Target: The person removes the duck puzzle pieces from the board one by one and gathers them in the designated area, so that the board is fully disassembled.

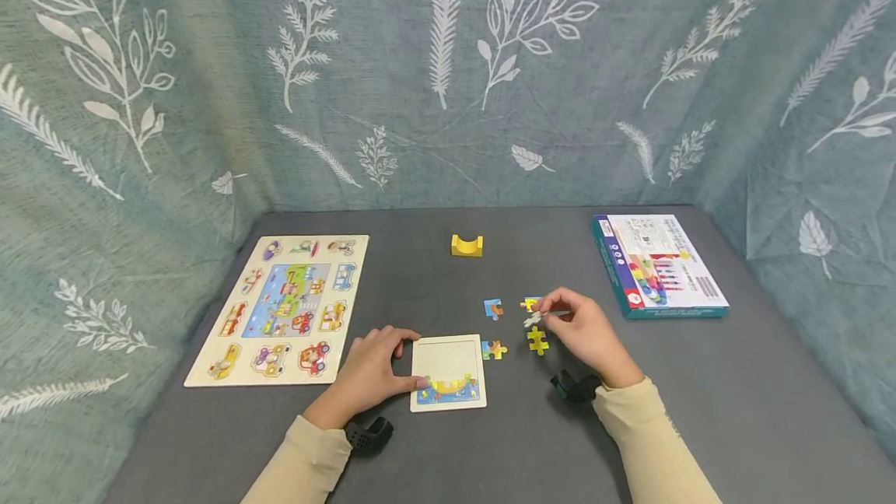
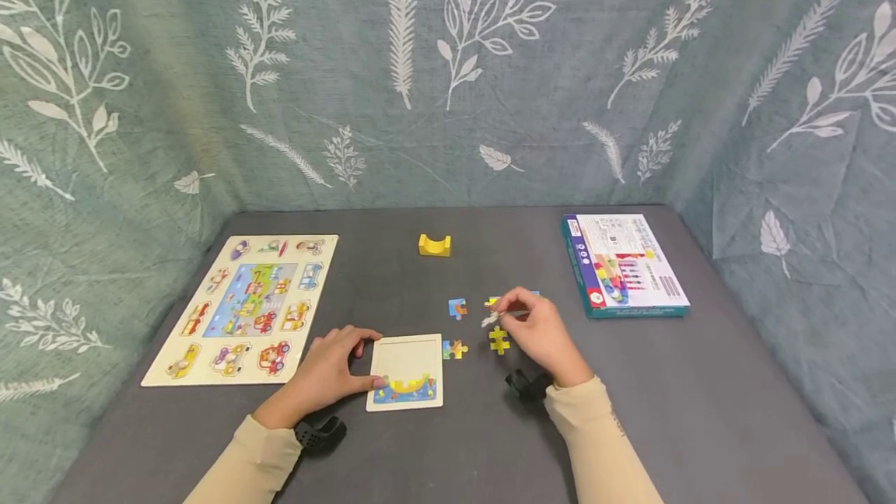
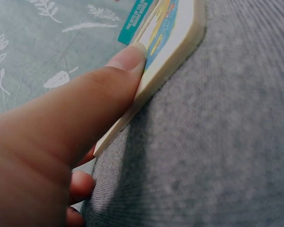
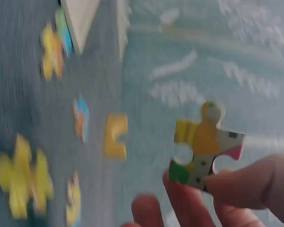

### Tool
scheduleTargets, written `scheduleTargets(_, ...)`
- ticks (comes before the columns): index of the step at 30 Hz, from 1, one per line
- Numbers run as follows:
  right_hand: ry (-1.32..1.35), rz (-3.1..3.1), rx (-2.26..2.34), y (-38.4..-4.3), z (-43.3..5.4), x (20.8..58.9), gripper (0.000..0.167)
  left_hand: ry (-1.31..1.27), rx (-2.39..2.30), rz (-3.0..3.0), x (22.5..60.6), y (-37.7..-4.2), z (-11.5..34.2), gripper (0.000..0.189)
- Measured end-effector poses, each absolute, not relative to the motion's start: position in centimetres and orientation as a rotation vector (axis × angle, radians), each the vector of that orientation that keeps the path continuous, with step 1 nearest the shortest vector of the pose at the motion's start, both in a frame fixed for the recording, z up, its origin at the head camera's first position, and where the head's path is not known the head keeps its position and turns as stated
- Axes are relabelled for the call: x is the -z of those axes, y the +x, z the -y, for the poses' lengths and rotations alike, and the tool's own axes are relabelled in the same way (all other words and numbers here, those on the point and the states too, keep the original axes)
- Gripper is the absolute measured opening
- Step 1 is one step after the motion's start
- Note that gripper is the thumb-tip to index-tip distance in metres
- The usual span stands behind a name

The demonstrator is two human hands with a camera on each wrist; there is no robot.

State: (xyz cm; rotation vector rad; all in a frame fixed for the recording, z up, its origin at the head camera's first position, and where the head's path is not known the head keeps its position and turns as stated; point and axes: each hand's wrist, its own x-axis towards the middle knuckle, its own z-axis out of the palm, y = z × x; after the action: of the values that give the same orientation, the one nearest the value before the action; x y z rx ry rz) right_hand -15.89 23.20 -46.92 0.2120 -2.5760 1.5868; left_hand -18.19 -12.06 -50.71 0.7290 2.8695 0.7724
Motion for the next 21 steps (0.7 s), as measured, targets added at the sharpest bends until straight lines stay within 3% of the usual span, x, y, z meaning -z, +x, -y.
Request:
scheduleTargets(4,0.186,2.629,-1.569,-16.0,-25.7,46.7,0.005,0.726,-0.774,-2.873,50.8,-18.3,12.0,0.069)
scheduleTargets(10,0.076,2.772,-1.492,-16.1,-28.2,47.3,0.010,0.731,-0.772,-2.866,50.8,-18.4,12.0,0.068)
scheduleTargets(21,-0.109,2.989,-1.257,-16.0,-28.3,48.1,0.007,0.727,-0.796,-2.855,50.8,-18.3,12.0,0.067)
